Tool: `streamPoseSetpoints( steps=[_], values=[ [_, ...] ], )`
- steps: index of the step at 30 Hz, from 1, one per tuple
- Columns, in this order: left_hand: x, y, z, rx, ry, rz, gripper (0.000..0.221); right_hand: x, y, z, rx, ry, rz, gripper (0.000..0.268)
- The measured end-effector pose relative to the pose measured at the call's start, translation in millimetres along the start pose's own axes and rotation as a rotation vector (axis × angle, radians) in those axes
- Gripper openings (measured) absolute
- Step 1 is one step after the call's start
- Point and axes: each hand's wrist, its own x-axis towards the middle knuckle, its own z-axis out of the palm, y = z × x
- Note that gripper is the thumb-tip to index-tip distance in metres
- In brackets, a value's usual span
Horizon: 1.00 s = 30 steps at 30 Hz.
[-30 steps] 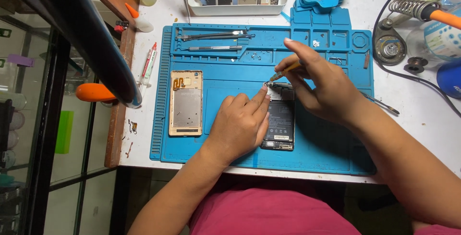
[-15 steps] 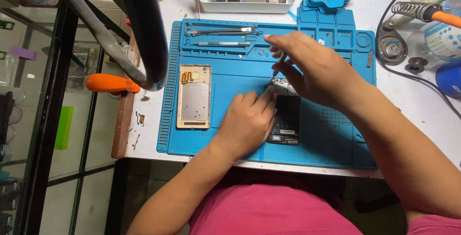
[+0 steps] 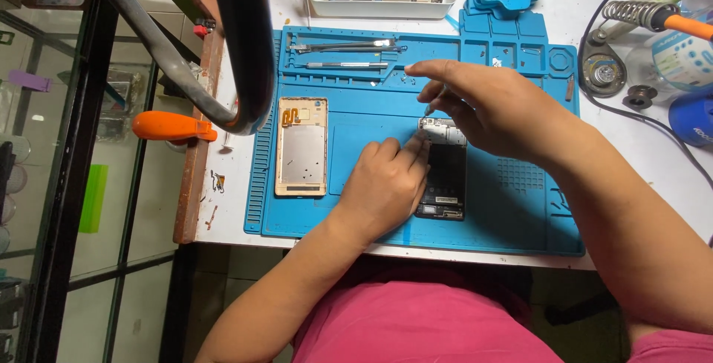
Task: Disassembling a mobile phone by removing internal screws with a precision screwdriver
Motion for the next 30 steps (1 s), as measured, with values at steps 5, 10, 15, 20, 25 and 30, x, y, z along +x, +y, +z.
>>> streamPoseSetpoints(
  steps=[5,10,15,20,25,30],
  values=[
    [-0.4,0.1,-1.5,0.04,-0.019,0.009,0.038,-1.6,17.2,16.6,-0.109,0.168,-0.055,0.037],
    [-1.6,-0.8,0.4,0.031,-0.054,0.019,0.041,0.1,13.5,3.5,0.1,0.036,-0.122,0.048],
    [3.2,0.3,-1.4,0.034,0.097,0.029,0.027,3.8,11.1,10.0,-0.047,0.103,-0.049,0.046],
    [3.6,-0.1,-3.4,0.031,0.093,0.032,0.027,7.2,-5.7,-0.2,0.067,0.097,-0.099,0.062],
    [3.2,0.1,-0.7,0.026,0.088,0.027,0.026,4.6,-4.3,3.1,-0.066,0.077,-0.024,0.048],
    [2.6,0.3,-1.3,0.022,0.095,0.019,0.026,7.5,-24.2,-7.5,0.059,0.061,-0.05,0.05]
  ],
)
